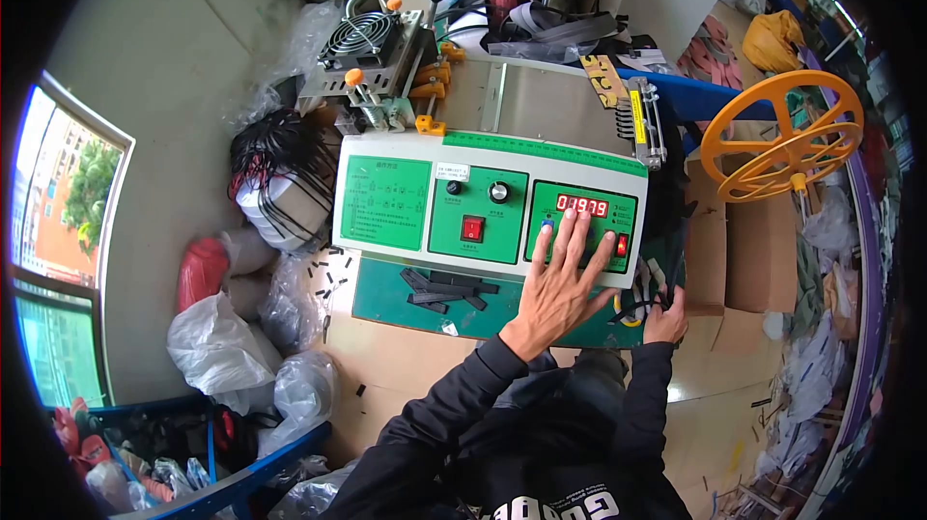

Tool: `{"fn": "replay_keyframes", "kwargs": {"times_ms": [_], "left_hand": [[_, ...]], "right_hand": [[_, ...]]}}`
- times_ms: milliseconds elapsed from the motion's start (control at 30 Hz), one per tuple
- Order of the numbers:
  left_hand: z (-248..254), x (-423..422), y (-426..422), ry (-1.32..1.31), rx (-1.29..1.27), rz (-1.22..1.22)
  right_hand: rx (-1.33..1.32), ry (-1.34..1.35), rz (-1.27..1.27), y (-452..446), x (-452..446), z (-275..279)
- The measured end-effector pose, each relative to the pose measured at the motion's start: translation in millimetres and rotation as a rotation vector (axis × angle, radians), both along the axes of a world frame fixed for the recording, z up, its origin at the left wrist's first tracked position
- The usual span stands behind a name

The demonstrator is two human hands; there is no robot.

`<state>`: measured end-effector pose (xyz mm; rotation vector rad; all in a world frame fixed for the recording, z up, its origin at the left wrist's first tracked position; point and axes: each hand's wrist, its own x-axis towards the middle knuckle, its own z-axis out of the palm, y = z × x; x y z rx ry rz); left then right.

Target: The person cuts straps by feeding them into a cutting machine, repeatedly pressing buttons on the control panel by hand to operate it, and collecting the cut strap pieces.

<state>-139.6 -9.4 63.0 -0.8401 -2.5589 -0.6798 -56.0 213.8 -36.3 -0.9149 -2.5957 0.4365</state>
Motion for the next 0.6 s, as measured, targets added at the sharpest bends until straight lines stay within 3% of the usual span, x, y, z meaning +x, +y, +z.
{"fn": "replay_keyframes", "kwargs": {"times_ms": [433, 600], "left_hand": [[2, 0, 1, 0.005, 0.023, 0.011], [5, 1, -2, 0.024, 0.054, -0.027]], "right_hand": [[-0.007, -0.014, -0.006, 1, -1, -1], [0.054, 0.131, 0.05, 8, 1, -18]]}}
